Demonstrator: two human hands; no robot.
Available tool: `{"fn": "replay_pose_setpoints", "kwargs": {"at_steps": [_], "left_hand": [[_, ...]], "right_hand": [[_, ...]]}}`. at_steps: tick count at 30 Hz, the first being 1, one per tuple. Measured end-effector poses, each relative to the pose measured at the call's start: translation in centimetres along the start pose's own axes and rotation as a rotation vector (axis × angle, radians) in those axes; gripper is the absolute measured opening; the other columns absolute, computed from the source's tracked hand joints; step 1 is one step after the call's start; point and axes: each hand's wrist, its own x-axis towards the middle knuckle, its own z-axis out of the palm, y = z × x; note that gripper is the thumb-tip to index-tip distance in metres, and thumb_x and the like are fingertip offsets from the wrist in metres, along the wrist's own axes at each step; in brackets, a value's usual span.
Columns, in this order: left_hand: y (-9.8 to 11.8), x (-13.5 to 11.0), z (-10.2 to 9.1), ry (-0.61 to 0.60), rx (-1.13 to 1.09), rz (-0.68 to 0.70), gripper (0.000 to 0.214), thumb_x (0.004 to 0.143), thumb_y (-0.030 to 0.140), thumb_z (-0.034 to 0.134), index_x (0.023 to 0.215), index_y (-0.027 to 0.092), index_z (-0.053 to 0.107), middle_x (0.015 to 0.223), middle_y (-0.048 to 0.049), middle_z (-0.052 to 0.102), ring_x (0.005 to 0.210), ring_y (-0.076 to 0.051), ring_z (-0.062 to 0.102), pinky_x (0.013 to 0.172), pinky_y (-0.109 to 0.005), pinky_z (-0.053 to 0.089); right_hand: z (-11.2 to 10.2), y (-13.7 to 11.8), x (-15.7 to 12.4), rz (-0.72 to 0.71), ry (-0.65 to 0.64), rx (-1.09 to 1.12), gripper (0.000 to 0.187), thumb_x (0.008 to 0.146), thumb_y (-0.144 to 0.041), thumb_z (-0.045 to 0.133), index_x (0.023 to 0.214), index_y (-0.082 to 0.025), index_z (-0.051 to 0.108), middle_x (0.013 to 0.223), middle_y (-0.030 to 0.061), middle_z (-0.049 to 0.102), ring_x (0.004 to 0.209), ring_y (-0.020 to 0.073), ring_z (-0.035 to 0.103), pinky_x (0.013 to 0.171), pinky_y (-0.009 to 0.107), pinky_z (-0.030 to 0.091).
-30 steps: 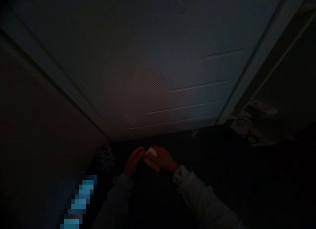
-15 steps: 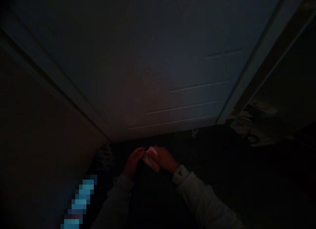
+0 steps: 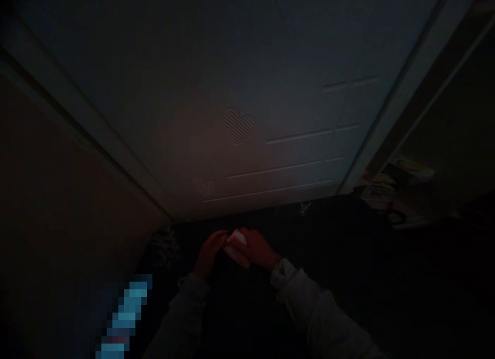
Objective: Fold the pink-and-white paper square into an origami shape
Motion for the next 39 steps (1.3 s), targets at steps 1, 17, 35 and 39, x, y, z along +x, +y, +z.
{"fn": "replay_pose_setpoints", "kwargs": {"at_steps": [1,17,35,39], "left_hand": [[0.07,-0.03,0.03,-0.001,0.001,0.001,0.03,0.068,0.034,0.055,0.093,0.017,0.057,0.087,-0.0041,0.063,0.083,-0.018,0.056,0.075,-0.029,0.042],[0.02,-0.03,0.08,-0.006,0.009,0.017,0.031,0.068,0.035,0.054,0.093,0.017,0.056,0.082,-0.0036,0.064,0.081,-0.018,0.057,0.074,-0.029,0.042],[-0.12,0.1,0.13,0.008,0.013,0.002,0.028,0.067,0.036,0.055,0.088,0.017,0.056,0.078,-0.0015,0.062,0.076,-0.016,0.056,0.07,-0.027,0.041],[-0.14,0.13,0.15,0.013,0.046,0.015,0.025,0.066,0.037,0.056,0.081,0.017,0.056,0.074,-0.0006,0.061,0.074,-0.016,0.055,0.068,-0.026,0.041]], "right_hand": [[0.01,-0.03,0.0,0.004,-0.001,0.001,0.034,0.08,-0.047,0.038,0.094,-0.019,0.053,0.082,0.0035,0.058,0.074,0.0148,0.051,0.064,0.024,0.035],[0.0,-0.05,0.07,0.045,-0.009,0.0,0.035,0.079,-0.047,0.04,0.093,-0.018,0.053,0.082,0.0037,0.057,0.074,0.0145,0.051,0.063,0.024,0.034],[0.09,0.04,0.12,0.047,-0.011,0.003,0.034,0.079,-0.046,0.041,0.094,-0.017,0.053,0.082,0.0037,0.057,0.075,0.0147,0.051,0.064,0.024,0.035],[-0.01,-0.19,0.06,0.038,-0.004,0.002,0.035,0.078,-0.047,0.041,0.093,-0.018,0.054,0.081,0.0032,0.057,0.074,0.0144,0.051,0.063,0.024,0.035]]}}
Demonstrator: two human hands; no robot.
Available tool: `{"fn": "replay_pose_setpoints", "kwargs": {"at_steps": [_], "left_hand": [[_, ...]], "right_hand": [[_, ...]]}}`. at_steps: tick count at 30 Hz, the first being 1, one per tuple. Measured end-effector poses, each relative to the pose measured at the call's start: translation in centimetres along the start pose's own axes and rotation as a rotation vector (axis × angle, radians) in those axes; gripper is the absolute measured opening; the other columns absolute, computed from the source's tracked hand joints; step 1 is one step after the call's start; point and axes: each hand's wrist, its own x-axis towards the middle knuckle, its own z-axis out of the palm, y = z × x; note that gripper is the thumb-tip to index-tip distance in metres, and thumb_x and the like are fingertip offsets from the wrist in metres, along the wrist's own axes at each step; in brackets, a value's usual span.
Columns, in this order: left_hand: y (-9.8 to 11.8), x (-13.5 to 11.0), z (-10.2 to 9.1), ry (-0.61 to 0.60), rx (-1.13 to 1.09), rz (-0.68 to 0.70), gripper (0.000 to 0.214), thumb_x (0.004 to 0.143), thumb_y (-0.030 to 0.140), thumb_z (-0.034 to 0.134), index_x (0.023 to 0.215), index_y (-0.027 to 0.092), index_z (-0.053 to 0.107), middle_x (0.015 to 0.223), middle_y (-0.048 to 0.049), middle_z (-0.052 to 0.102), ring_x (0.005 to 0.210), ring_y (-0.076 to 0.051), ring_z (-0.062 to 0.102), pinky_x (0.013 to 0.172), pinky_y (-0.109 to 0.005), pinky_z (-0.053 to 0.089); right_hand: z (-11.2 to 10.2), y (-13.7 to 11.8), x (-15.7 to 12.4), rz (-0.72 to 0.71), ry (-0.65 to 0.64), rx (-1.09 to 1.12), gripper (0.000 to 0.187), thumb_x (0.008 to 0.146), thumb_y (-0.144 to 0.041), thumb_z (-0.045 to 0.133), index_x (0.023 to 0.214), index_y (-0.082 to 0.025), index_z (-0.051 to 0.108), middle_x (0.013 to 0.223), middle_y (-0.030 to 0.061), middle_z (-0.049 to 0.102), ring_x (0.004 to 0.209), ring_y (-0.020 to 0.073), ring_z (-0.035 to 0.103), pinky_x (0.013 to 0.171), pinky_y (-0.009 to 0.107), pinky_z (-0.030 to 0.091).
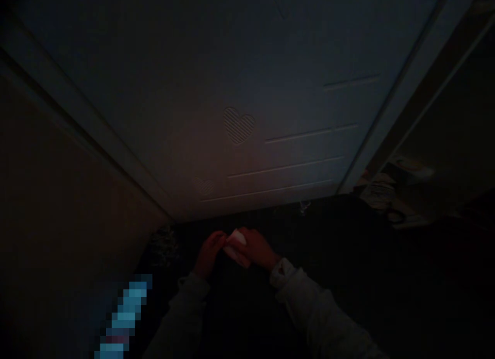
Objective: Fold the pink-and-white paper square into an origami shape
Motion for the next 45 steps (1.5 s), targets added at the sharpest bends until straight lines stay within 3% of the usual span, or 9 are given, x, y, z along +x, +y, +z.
{"fn": "replay_pose_setpoints", "kwargs": {"at_steps": [13,21,25,36,45], "left_hand": [[0.55,-0.24,0.11,-0.038,0.013,0.042,0.02,0.068,0.037,0.052,0.068,0.017,0.052,0.061,0.0028,0.053,0.064,-0.013,0.05,0.064,-0.024,0.039],[0.73,-0.32,0.23,0.003,0.028,0.02,0.02,0.066,0.037,0.054,0.071,0.017,0.054,0.066,0.0022,0.055,0.067,-0.014,0.051,0.063,-0.024,0.039],[0.85,-0.3,0.27,0.005,0.029,0.027,0.021,0.067,0.038,0.054,0.07,0.017,0.055,0.064,0.002,0.055,0.067,-0.014,0.052,0.063,-0.024,0.04],[0.39,-0.25,0.06,-0.012,-0.011,0.022,0.03,0.068,0.037,0.054,0.091,0.018,0.057,0.082,-0.003,0.063,0.079,-0.018,0.056,0.073,-0.029,0.042],[0.04,-0.2,0.02,-0.026,-0.048,0.0,0.029,0.068,0.036,0.054,0.092,0.018,0.056,0.082,-0.0027,0.063,0.08,-0.018,0.057,0.073,-0.028,0.042]], "right_hand": [[0.04,0.33,0.09,-0.039,0.003,-0.005,0.033,0.085,-0.04,0.03,0.084,-0.018,0.053,0.08,0.0035,0.058,0.072,0.0136,0.051,0.064,0.024,0.035],[-0.16,-0.1,0.06,0.009,-0.011,-0.029,0.034,0.076,-0.048,0.045,0.089,-0.018,0.054,0.08,0.0033,0.057,0.074,0.015,0.05,0.063,0.024,0.034],[-0.11,-0.09,0.03,-0.003,-0.006,-0.024,0.033,0.078,-0.047,0.042,0.088,-0.018,0.054,0.08,0.003,0.057,0.073,0.0145,0.05,0.062,0.023,0.034],[-0.06,0.3,-0.07,-0.046,-0.003,-0.007,0.033,0.082,-0.046,0.035,0.087,-0.018,0.052,0.079,0.0029,0.057,0.071,0.0139,0.05,0.061,0.023,0.034],[0.05,0.29,0.0,-0.017,0.0,0.008,0.036,0.079,-0.05,0.039,0.089,-0.018,0.053,0.079,0.0027,0.057,0.071,0.0141,0.05,0.06,0.023,0.033]]}}
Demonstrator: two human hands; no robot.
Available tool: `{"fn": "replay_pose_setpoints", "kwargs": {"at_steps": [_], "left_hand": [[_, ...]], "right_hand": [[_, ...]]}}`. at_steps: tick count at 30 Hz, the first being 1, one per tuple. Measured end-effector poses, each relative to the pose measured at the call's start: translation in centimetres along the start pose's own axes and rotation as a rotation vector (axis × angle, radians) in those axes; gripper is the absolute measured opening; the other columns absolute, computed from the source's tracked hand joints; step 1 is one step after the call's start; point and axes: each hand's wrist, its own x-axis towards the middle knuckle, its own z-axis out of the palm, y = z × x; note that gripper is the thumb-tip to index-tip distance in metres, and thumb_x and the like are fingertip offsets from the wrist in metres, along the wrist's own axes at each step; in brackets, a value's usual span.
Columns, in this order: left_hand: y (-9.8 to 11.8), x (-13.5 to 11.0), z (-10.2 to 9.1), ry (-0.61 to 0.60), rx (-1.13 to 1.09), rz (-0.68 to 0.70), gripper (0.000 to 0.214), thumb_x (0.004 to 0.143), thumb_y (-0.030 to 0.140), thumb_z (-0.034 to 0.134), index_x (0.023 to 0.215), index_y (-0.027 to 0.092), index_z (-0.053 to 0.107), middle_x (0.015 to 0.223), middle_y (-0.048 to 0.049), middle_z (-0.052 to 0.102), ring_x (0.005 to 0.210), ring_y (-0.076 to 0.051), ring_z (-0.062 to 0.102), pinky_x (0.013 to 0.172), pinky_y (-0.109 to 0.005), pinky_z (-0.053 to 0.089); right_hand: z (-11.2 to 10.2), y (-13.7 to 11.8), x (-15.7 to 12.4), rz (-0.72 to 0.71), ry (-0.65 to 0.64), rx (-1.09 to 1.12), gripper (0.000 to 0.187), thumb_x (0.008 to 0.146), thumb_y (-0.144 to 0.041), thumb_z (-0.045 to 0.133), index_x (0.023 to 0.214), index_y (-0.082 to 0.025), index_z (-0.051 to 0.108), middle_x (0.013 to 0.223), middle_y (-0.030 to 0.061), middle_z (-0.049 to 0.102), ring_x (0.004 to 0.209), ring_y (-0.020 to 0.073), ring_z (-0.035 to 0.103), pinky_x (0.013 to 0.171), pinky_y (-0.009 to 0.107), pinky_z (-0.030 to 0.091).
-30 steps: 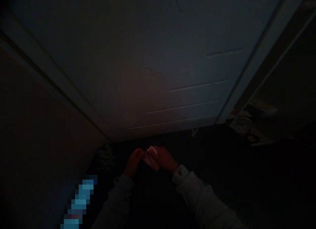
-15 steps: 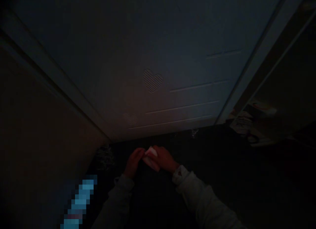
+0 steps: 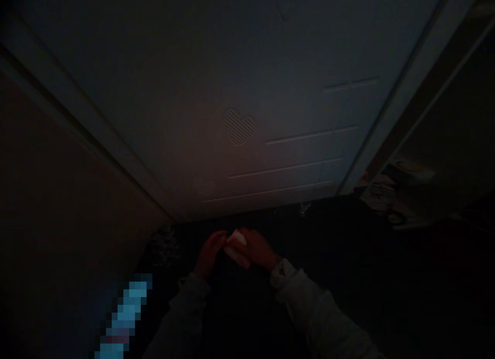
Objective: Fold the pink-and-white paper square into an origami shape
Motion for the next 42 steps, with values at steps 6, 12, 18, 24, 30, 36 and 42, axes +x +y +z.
{"fn": "replay_pose_setpoints", "kwargs": {"at_steps": [6,12,18,24,30,36,42], "left_hand": [[0.07,0.1,0.1,0.036,0.023,0.001,0.026,0.066,0.037,0.055,0.082,0.017,0.057,0.076,-0.0009,0.062,0.076,-0.016,0.056,0.07,-0.027,0.041],[-0.42,0.35,-0.04,0.044,0.047,0.02,0.024,0.066,0.037,0.055,0.08,0.017,0.057,0.072,0.0002,0.06,0.072,-0.015,0.055,0.068,-0.026,0.041],[-0.33,0.27,-0.01,0.037,0.077,0.03,0.023,0.069,0.036,0.053,0.08,0.017,0.056,0.073,0.0006,0.059,0.073,-0.014,0.054,0.068,-0.024,0.04],[0.08,0.17,0.12,0.025,0.049,0.017,0.022,0.069,0.037,0.053,0.079,0.017,0.056,0.067,0.0022,0.058,0.068,-0.013,0.053,0.066,-0.024,0.039],[0.22,0.08,0.13,0.024,0.05,0.018,0.023,0.069,0.037,0.053,0.08,0.017,0.056,0.07,0.0009,0.058,0.07,-0.014,0.054,0.067,-0.024,0.04],[-0.17,0.16,0.04,0.029,0.067,0.022,0.025,0.069,0.038,0.052,0.083,0.017,0.056,0.071,0.0002,0.059,0.07,-0.015,0.054,0.066,-0.025,0.041],[0.06,0.13,0.1,0.04,0.048,0.002,0.025,0.068,0.036,0.053,0.083,0.017,0.055,0.072,-0.0001,0.06,0.072,-0.015,0.055,0.068,-0.026,0.042]], "right_hand": [[-0.03,-0.23,0.06,0.026,-0.006,-0.006,0.037,0.077,-0.05,0.04,0.088,-0.018,0.054,0.079,0.0031,0.057,0.071,0.0143,0.05,0.06,0.023,0.033],[-0.21,-0.29,-0.01,0.003,-0.01,-0.01,0.033,0.079,-0.047,0.04,0.088,-0.018,0.054,0.079,0.0027,0.057,0.072,0.0142,0.05,0.061,0.023,0.034],[-0.13,-0.1,0.03,-0.025,-0.018,0.001,0.032,0.08,-0.046,0.039,0.088,-0.018,0.054,0.079,0.0027,0.057,0.071,0.0136,0.05,0.062,0.023,0.034],[0.01,0.05,0.0,-0.028,-0.001,-0.022,0.032,0.081,-0.046,0.037,0.086,-0.018,0.053,0.078,0.0026,0.057,0.07,0.0138,0.05,0.06,0.023,0.033],[0.03,0.02,-0.03,-0.018,-0.001,-0.018,0.033,0.081,-0.047,0.037,0.085,-0.018,0.053,0.076,0.0024,0.057,0.07,0.0138,0.05,0.06,0.022,0.033],[-0.04,-0.15,0.01,-0.015,-0.004,-0.02,0.03,0.081,-0.044,0.039,0.089,-0.018,0.053,0.079,0.0024,0.057,0.07,0.0133,0.05,0.061,0.022,0.034],[0.07,0.07,0.01,-0.015,0.002,-0.031,0.033,0.08,-0.047,0.038,0.087,-0.018,0.053,0.077,0.0026,0.057,0.07,0.0137,0.05,0.06,0.023,0.033]]}}
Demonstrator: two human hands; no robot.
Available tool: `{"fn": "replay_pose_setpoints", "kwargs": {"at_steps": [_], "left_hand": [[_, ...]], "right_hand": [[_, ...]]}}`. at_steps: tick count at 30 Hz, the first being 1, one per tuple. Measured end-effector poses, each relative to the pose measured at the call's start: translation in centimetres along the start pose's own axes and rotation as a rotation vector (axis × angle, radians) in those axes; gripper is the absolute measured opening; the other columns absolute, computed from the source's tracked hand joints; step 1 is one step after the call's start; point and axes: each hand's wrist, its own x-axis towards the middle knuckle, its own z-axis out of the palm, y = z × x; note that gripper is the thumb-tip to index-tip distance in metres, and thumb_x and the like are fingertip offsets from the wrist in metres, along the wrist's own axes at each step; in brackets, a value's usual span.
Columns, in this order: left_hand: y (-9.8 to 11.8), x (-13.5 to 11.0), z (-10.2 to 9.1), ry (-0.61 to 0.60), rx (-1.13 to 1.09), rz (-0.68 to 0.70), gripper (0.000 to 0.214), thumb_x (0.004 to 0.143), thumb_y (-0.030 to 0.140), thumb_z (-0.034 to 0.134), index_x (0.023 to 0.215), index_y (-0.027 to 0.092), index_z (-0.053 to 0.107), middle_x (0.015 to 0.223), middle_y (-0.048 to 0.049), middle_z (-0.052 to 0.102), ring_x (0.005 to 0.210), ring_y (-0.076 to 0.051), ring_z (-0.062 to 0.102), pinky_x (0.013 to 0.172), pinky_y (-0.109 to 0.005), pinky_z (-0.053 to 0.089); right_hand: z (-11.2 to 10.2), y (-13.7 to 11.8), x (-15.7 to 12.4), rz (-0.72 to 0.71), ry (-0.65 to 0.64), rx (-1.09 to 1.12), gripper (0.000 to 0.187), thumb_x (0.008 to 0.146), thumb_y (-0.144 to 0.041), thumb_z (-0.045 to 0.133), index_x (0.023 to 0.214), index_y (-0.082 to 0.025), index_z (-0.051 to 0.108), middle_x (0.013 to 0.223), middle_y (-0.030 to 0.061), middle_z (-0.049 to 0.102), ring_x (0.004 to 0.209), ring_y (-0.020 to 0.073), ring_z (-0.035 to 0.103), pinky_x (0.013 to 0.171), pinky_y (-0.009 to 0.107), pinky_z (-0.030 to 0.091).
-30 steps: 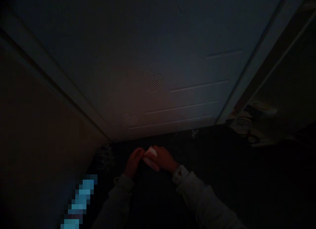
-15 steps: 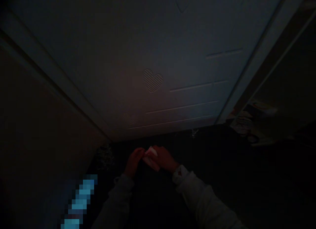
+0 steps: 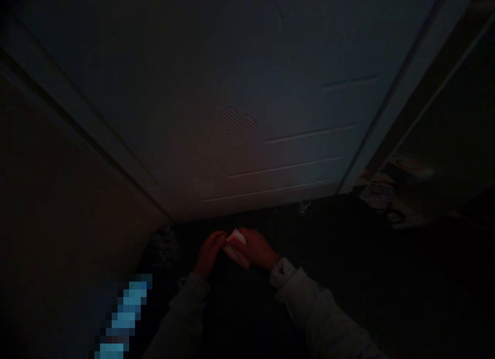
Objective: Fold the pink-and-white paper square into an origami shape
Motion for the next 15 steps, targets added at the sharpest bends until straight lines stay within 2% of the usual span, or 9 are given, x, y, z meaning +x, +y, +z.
{"fn": "replay_pose_setpoints", "kwargs": {"at_steps": [15], "left_hand": [[-0.13,-0.02,-0.02,0.002,-0.004,0.016,0.027,0.067,0.037,0.054,0.084,0.017,0.057,0.077,-0.0017,0.062,0.076,-0.016,0.056,0.071,-0.027,0.042]], "right_hand": [[-0.13,-0.27,-0.03,0.016,-0.006,0.008,0.033,0.08,-0.046,0.039,0.088,-0.018,0.053,0.078,0.0026,0.057,0.071,0.014,0.05,0.061,0.023,0.033]]}}
